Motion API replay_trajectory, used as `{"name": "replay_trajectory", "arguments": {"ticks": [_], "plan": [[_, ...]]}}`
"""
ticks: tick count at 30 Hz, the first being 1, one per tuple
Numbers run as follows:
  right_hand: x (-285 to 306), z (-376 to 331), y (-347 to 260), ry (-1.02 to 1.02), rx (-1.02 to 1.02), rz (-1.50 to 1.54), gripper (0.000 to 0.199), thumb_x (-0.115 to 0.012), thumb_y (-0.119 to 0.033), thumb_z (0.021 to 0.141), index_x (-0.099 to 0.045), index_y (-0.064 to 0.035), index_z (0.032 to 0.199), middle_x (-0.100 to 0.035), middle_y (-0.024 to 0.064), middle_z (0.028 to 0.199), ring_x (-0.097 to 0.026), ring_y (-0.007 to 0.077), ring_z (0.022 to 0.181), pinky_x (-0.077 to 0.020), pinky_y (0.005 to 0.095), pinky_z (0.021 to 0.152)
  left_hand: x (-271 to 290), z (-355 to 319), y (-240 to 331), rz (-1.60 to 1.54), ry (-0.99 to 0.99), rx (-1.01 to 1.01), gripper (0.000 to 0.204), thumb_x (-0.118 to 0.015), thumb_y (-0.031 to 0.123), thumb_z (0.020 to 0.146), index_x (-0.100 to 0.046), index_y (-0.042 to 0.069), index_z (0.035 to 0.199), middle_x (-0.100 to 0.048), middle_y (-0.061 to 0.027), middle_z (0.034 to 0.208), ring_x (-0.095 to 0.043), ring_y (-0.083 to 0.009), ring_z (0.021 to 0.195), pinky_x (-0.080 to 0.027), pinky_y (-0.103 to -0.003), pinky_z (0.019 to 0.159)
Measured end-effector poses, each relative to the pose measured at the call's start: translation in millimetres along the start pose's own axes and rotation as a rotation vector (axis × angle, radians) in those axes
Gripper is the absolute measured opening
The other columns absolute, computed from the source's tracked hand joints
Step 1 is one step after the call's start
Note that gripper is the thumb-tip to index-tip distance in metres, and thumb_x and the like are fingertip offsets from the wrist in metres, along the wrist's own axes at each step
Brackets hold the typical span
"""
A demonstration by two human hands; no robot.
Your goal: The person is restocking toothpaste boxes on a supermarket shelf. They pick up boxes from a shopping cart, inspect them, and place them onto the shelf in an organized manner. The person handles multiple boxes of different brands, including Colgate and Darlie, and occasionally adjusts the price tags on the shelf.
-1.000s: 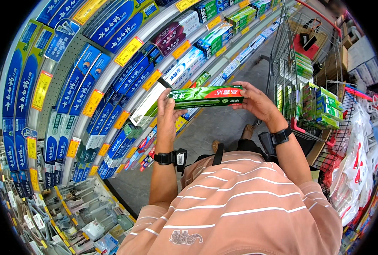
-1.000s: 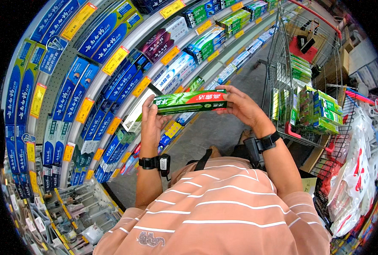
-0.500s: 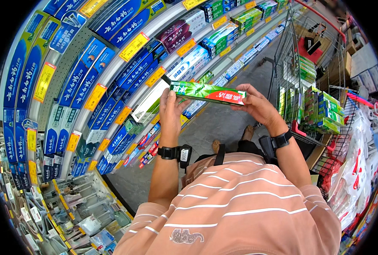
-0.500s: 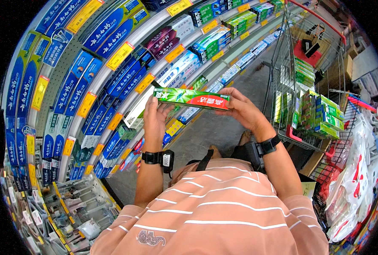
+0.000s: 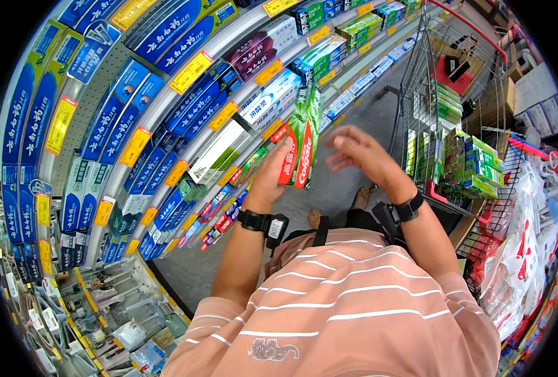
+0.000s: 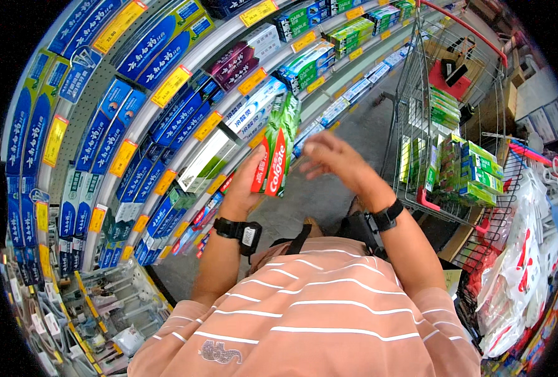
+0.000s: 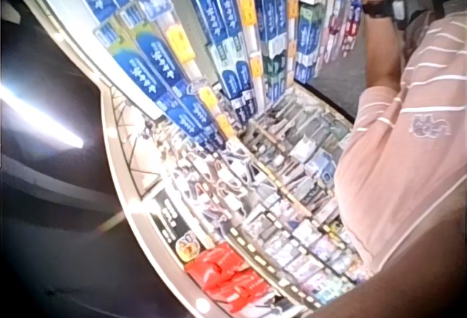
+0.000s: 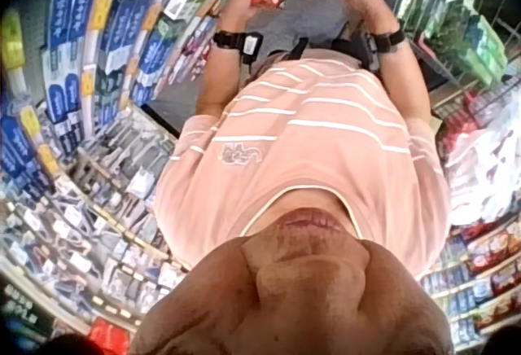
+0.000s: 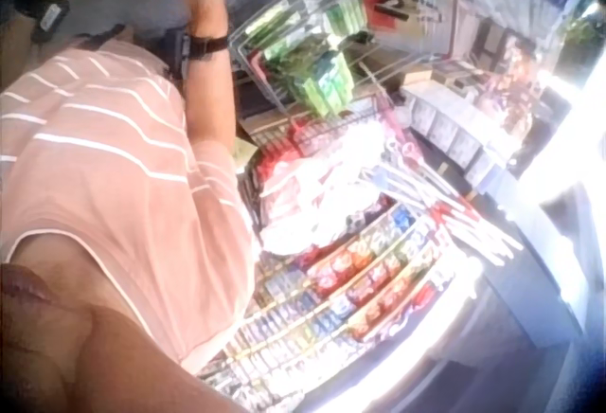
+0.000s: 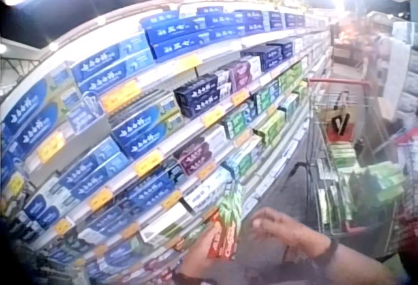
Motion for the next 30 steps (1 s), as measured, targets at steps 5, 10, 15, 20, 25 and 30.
{"name": "replay_trajectory", "arguments": {"ticks": [5, 10, 15, 20, 25, 30], "plan": [[47.4, 11.8, -18.0, 0.208, 0.047, 0.007, 0.066, -0.055, -0.046, 0.097, -0.035, -0.0042, 0.145, -0.056, 0.0121, 0.124, -0.064, 0.0225, 0.096, -0.0562, 0.0374, 0.076, -4.8, -9.0, -15.6, -0.064, -0.110, 0.267, 0.051, -0.046, 0.036, 0.102, -0.046, -0.002, 0.137, -0.065, -0.0222, 0.114, -0.070, -0.0250, 0.094, -0.060, -0.037, 0.080], [56.7, 23.6, -7.1, 0.144, -0.005, 0.049, 0.052, -0.058, -0.046, 0.096, -0.055, -0.0040, 0.126, -0.064, 0.0068, 0.105, -0.065, 0.0147, 0.080, -0.0560, 0.0319, 0.066, -1.8, -13.2, -34.0, -0.147, -0.253, 0.429, 0.061, -0.044, 0.043, 0.102, -0.037, -0.001, 0.144, -0.058, -0.0277, 0.125, -0.069, -0.0299, 0.096, -0.062, -0.038, 0.072], [78.7, 19.8, 5.1, 0.233, -0.006, 0.063, 0.047, -0.061, -0.045, 0.095, -0.061, -0.0022, 0.114, -0.066, 0.0043, 0.092, -0.064, 0.0122, 0.072, -0.0548, 0.0291, 0.063, -0.7, -18.9, -17.4, -0.253, -0.254, 0.312, 0.069, -0.037, 0.051, 0.101, -0.031, 0.000, 0.147, -0.054, -0.0267, 0.133, -0.062, -0.0368, 0.113, -0.060, -0.044, 0.076], [95.4, 15.0, 22.4, 0.336, -0.090, 0.041, 0.045, -0.059, -0.045, 0.096, -0.061, -0.0035, 0.113, -0.066, 0.0033, 0.088, -0.063, 0.0113, 0.066, -0.0525, 0.0258, 0.058, 48.3, -20.2, -21.9, -0.064, -0.014, 0.155, 0.055, -0.051, 0.039, 0.100, -0.044, -0.001, 0.136, -0.060, -0.0214, 0.123, -0.062, -0.0346, 0.113, -0.056, -0.043, 0.084], [92.9, 13.2, 33.2, 0.301, -0.183, -0.039, 0.056, -0.059, -0.054, 0.092, -0.058, -0.0030, 0.115, -0.063, 0.0048, 0.086, -0.062, 0.0138, 0.064, -0.0533, 0.0301, 0.057, 57.6, -17.0, -27.9, 0.059, 0.056, 0.072, 0.048, -0.046, 0.040, 0.102, -0.049, 0.001, 0.130, -0.065, -0.0173, 0.113, -0.068, -0.0293, 0.096, -0.057, -0.037, 0.072], [84.6, 12.5, 41.4, 0.279, -0.281, -0.049, 0.055, -0.051, -0.059, 0.094, -0.059, -0.0053, 0.102, -0.062, 0.0051, 0.075, -0.059, 0.0142, 0.054, -0.0515, 0.0299, 0.051, 70.6, -12.0, -37.3, 0.095, 0.182, 0.131, 0.048, -0.041, 0.046, 0.103, -0.053, 0.003, 0.121, -0.067, -0.0134, 0.101, -0.067, -0.0230, 0.079, -0.054, -0.033, 0.062]]}}
Point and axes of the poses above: each hand's wrist, its own z-axis towards the middle knuckle, its own x-axis out of the back of the hand, y = z × x, the point moved 8 cm from there along z, towards the middle knuckle
